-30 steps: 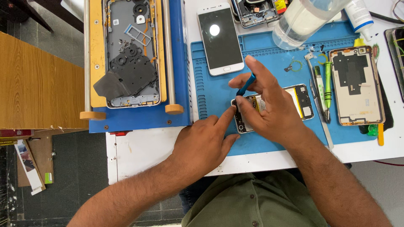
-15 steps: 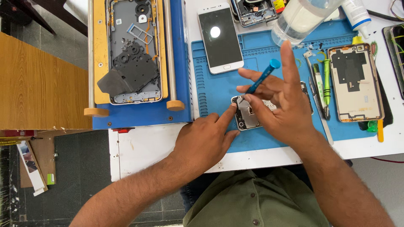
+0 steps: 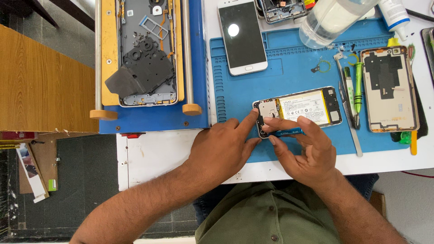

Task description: The person wipes a smartphone screen with a yellow cloth, then opens the phone's back cover and works on the internal components, using a screwdriver on the battery area and prying with a spudger on the repair mat.

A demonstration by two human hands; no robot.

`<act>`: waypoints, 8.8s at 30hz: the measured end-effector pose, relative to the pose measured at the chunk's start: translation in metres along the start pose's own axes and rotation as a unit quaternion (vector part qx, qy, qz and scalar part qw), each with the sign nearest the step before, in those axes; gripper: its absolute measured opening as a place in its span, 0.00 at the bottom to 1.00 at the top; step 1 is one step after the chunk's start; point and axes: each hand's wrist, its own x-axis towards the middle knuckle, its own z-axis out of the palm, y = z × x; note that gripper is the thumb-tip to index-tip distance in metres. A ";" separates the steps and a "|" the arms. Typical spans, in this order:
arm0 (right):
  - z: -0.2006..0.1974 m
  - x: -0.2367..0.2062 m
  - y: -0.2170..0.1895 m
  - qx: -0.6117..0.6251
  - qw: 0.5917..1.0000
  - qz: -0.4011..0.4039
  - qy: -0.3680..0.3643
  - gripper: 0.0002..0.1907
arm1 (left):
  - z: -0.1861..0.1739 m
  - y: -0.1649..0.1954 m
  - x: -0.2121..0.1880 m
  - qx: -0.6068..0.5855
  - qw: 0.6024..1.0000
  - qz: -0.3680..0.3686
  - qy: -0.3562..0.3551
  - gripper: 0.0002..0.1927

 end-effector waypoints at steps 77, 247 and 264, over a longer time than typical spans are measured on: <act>0.002 0.020 -0.022 -0.108 0.994 -0.003 0.001 0.40 | 0.000 0.001 -0.002 -0.004 1.000 0.015 0.007 0.33; -0.028 0.066 -0.030 -0.291 0.836 0.424 -0.193 0.13 | 0.026 -0.004 0.012 -0.020 0.990 0.095 0.106 0.40; -0.064 0.015 -0.011 0.299 0.868 0.368 0.146 0.27 | 0.025 -0.003 0.012 -0.024 0.990 0.093 0.105 0.40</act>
